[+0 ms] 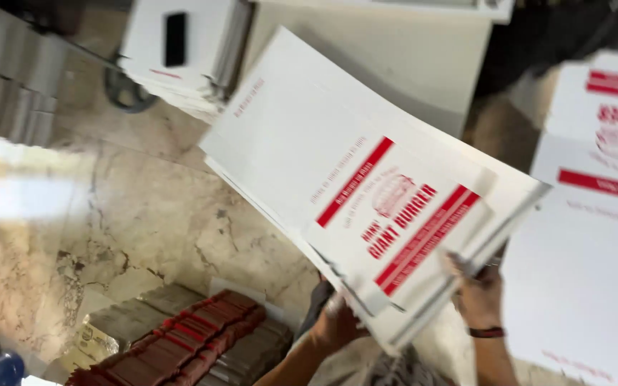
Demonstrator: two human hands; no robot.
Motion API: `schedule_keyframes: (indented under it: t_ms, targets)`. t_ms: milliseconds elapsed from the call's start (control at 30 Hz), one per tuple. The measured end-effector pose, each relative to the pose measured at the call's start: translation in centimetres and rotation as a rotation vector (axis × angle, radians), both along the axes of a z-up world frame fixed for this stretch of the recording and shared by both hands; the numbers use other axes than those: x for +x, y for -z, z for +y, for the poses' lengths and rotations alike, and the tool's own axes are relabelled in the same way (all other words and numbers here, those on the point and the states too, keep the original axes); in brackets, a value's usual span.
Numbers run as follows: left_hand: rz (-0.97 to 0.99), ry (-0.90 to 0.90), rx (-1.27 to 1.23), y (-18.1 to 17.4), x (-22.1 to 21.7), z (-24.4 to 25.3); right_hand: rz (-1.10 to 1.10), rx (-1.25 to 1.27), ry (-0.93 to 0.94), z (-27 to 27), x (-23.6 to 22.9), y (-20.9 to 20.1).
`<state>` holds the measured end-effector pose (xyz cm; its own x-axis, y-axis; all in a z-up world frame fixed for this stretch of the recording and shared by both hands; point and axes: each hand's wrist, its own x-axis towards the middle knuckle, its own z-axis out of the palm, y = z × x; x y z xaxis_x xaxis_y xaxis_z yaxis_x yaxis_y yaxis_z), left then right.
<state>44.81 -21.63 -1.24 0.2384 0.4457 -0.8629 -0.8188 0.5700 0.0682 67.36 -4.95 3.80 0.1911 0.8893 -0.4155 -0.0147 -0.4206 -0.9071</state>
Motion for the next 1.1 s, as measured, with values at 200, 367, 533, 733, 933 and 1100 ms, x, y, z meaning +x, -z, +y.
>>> schedule_keyframes:
  t_ms: [200,367,533,733,933,1100]
  targets:
    - [0.568,-0.558,0.159,0.0,-18.3,10.7,-0.025,-0.118,-0.157,7.5,4.9,4.3]
    - [0.724,-0.546,0.009,12.4,-32.6,13.0,-0.086,-0.134,-0.210,13.3,1.1,-2.7]
    - [0.708,-0.582,0.112,11.4,-32.9,11.3,-0.215,-0.340,-0.216,21.0,-3.4,-5.3]
    - [0.885,-0.275,0.066,6.8,-41.5,13.0,-0.355,-0.719,-0.383,29.3,-4.9,-2.0]
    - [1.262,0.378,0.272,-0.9,-47.9,19.5,-0.590,-0.432,-0.223,25.3,-3.8,-4.3]
    - [1.279,0.734,0.038,-3.5,-47.0,23.9,-0.751,-0.533,-0.109,12.8,0.0,5.7]
